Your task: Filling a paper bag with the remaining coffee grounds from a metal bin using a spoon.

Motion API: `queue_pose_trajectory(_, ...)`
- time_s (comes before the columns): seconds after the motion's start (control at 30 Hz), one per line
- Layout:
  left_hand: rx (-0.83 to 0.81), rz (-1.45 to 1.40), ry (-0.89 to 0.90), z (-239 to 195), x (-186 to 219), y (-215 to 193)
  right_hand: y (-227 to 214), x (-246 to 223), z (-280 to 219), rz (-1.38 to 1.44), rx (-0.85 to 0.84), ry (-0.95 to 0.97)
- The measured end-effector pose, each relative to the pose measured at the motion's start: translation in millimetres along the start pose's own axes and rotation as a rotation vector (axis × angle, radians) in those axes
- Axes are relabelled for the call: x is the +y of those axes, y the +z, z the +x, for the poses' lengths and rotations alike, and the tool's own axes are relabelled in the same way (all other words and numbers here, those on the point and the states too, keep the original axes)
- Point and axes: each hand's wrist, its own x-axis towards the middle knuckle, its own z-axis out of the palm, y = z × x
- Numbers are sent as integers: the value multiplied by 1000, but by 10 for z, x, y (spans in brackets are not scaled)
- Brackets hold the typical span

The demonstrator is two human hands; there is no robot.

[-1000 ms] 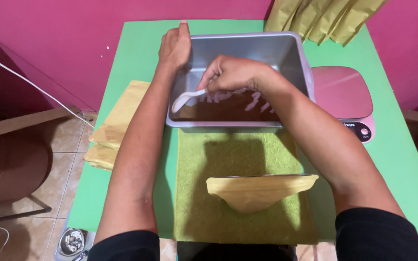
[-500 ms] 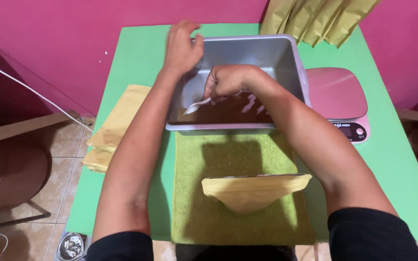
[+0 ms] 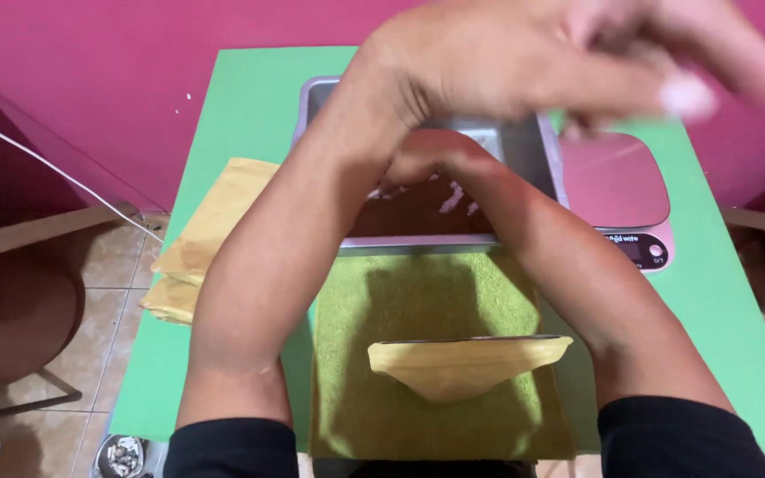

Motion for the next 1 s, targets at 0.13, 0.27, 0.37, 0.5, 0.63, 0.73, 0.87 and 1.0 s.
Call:
queue_pose_trajectory(0.13,371,439,-621,-588,-1158,-526,-189,-234,-215,166,-149,-317)
queue_pose_trajectory(0.27,634,841,-919,-1511,-2325,-776,-179,-87,275,64,-10,-445)
queue_pose_trajectory(0.37,602,822,-1250,-1775,-2596,-642,-225,-57,349,-77,208,-437)
queue_pose_trajectory(0.5,694,854,-1206,-1795,-2498,-619,-199,-130,337,-66,366,-389)
queue_pose_trajectory(0.63,741,823,-1155,-1815,-2465,-620,-9,-23,553,81,417,-580)
queue_pose_trajectory(0.73,786,797,-1184,-1809,-2483,-575,9,8,573,74,378,-519)
queue_pose_trajectory(0.87,794,854,-1151,-1793,-2471,-557,-75,30,472,43,332,-607)
queue_pose_trajectory(1.0,801,883,-1149,-1803,-2512,-601,-248,-19,241,-59,360,-490)
